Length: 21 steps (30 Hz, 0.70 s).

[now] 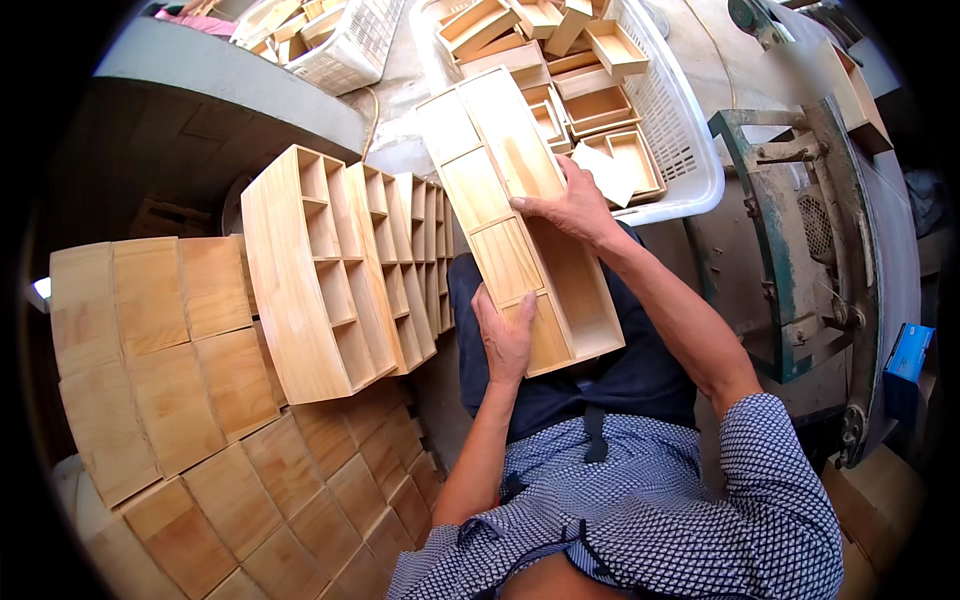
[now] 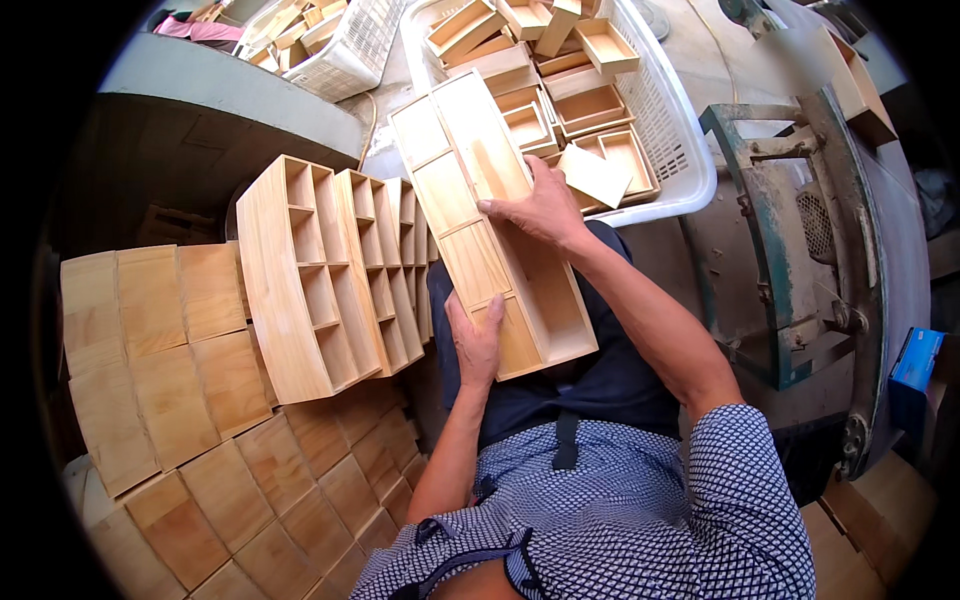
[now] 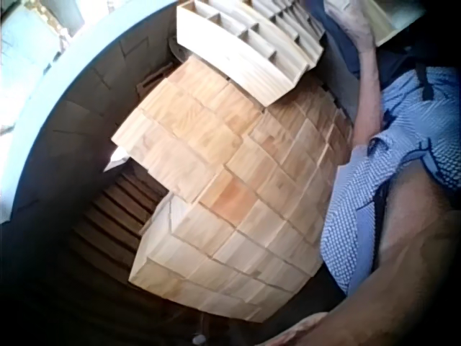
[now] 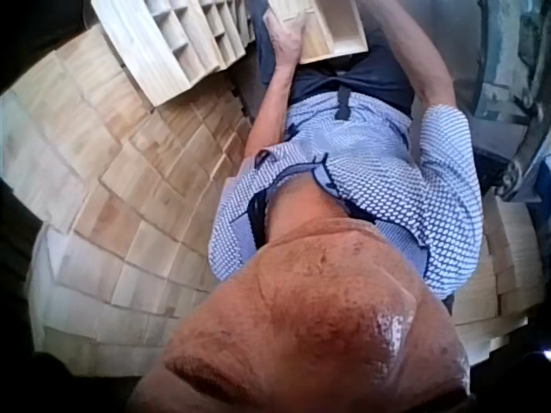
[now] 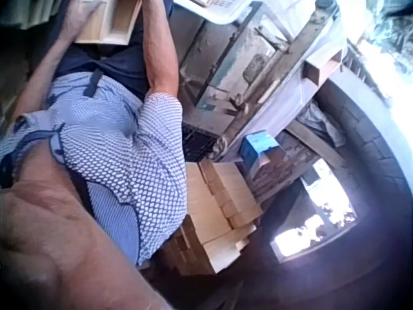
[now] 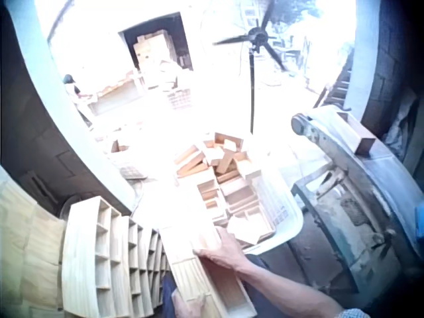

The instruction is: The person picks up small wooden drawers from a plastic crate and inserts them into the empty compartments of a larger wooden shelf unit. Once the unit is filled, they stand up and stack it onto a pile of completed shelves.

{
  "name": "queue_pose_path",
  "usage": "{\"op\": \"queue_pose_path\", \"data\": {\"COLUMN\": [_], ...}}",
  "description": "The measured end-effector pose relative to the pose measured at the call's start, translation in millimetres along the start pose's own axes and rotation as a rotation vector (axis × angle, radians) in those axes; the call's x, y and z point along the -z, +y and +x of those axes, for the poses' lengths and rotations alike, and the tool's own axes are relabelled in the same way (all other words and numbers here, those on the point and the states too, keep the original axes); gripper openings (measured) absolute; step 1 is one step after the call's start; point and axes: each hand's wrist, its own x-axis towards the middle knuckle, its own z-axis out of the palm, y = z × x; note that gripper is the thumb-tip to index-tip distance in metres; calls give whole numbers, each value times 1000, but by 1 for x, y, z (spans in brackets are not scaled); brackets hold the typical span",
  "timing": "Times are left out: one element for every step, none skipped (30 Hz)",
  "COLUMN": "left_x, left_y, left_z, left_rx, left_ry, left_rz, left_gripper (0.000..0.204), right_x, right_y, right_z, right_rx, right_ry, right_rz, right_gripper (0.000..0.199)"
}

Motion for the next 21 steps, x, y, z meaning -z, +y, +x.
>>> {"op": "queue_pose_path", "data": {"left_x": [-1,-1,0,1,0,-1,2,2,4,4,4,4,3,3,2,3,3,3,4,6,8], "left_y": [0,2,4,5,1,1,0,-2,2,1,-1,-1,0,0,4,7,7,9,10,11,12], "left_z": [0,0,0,1,1,0,-3,-4,-3,-3,-4,-5,-4,-3,0,1,1,1,-2,-4,-4], "left_rx": [13,13,13,11,8,16,33,51,64,88,117,139,156,173,176,172,171,168,205,247,289], "left_ry": [-8,-13,-19,-19,-24,-26,-11,0,-26,-51,-59,-60,-66,-76,-89,-85,-83,-83,-67,-71,-76], "left_rz": [-8,1,10,24,36,33,36,35,5,-17,-33,-62,-92,-123,-124,-117,-112,-107,-146,-156,-168], "left_gripper": [70,70,69,69,69,70,70,70,73,76,79,79,80,80,79,76,73,69,72,76,79], "right_x": [3,4,2,-1,-2,7,21,35,60,79,87,101,113,128,148,156,160,162,154,149,143], "right_y": [1,2,4,6,9,16,15,22,36,68,88,125,166,208,251,275,293,312,318,321,325], "right_z": [2,5,9,11,11,13,12,14,24,35,44,65,86,107,128,144,154,161,173,182,189], "right_rx": [-39,-11,18,52,101,-14,-123,-237,-369,-387,-332,-285,-221,-251,-392,-447,-501,-553,-584,-620,-654], "right_ry": [-64,-51,-38,-28,20,-63,-165,-265,-322,-273,-143,-63,40,127,98,106,110,114,4,-106,-217], "right_rz": [56,67,77,91,8,172,338,498,623,582,519,312,185,65,-17,-191,-369,-549,-614,-678,-742], "right_gripper": [107,101,94,88,82,78,75,73,64,58,54,46,38,33,28,26,25,24,24,24,25]}}
